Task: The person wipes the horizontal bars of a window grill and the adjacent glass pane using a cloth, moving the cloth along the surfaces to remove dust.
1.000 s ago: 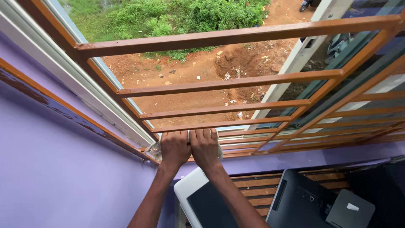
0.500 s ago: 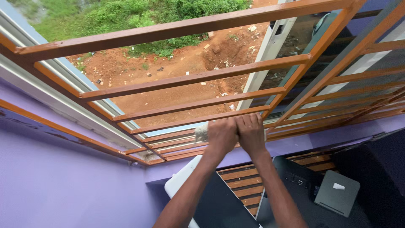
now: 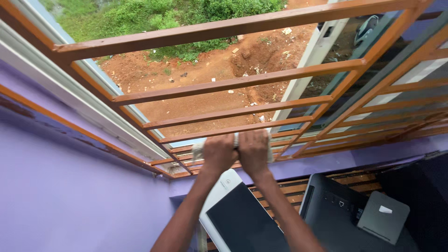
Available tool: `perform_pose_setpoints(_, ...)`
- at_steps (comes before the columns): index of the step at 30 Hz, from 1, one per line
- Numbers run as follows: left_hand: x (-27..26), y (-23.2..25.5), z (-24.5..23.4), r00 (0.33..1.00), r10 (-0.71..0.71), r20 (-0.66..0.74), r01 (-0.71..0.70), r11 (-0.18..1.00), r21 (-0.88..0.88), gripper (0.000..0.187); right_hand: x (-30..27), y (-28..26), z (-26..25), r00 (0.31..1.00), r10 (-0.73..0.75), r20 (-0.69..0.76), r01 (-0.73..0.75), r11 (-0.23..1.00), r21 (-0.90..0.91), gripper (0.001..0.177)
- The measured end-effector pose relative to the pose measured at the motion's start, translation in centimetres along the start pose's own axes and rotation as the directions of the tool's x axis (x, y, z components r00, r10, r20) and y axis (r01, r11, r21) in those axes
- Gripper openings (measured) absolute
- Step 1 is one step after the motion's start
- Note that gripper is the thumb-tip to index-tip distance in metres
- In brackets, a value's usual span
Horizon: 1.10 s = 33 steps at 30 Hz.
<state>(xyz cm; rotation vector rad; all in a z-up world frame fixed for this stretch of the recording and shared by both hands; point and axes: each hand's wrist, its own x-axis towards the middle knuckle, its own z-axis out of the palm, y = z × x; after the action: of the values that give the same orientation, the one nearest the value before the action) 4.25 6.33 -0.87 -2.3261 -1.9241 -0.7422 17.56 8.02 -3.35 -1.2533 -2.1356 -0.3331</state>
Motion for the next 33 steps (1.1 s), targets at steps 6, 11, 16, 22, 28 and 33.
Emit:
perform_pose_setpoints(6, -4.3, -7.1, -5.2, 0.978, 0.041, -0.204, -0.028, 0.997, 0.066, 0.017, 1.7, -9.6, 1.5, 0.997, -0.079, -0.025, 0.081, 0.992, 0.094, 0.01)
perform_pose_setpoints(11, -3.9, -6.4, -5.2, 0.987, -0.064, -0.147, 0.079, 0.992, 0.099, 0.016, 2.0, -8.9, 0.5, 0.989, -0.134, -0.058, 0.141, 0.981, 0.132, 0.008)
perform_pose_setpoints(16, -3.3, -4.9, -5.0, 0.994, -0.09, -0.068, 0.1, 0.983, 0.157, 0.018, 1.9, -7.2, 0.3, 0.984, -0.153, -0.087, 0.161, 0.981, 0.105, 0.01)
perform_pose_setpoints(22, -0.4, 0.7, 0.1, 0.998, -0.062, 0.016, 0.06, 0.993, 0.099, 0.022, -0.1, 0.7, -0.6, 0.995, -0.091, -0.033, 0.092, 0.996, 0.014, 0.013)
perform_pose_setpoints(28, 4.2, 10.1, 5.1, 0.994, 0.099, 0.043, -0.1, 0.995, 0.01, 0.033, -2.1, 9.9, -4.6, 0.996, -0.044, -0.074, 0.046, 0.999, 0.024, 0.036)
perform_pose_setpoints(33, 3.5, 8.3, 3.7, 0.982, 0.181, 0.046, -0.177, 0.98, -0.091, 0.036, -1.8, 8.8, -4.1, 0.998, 0.051, 0.037, -0.051, 0.999, 0.009, 0.032)
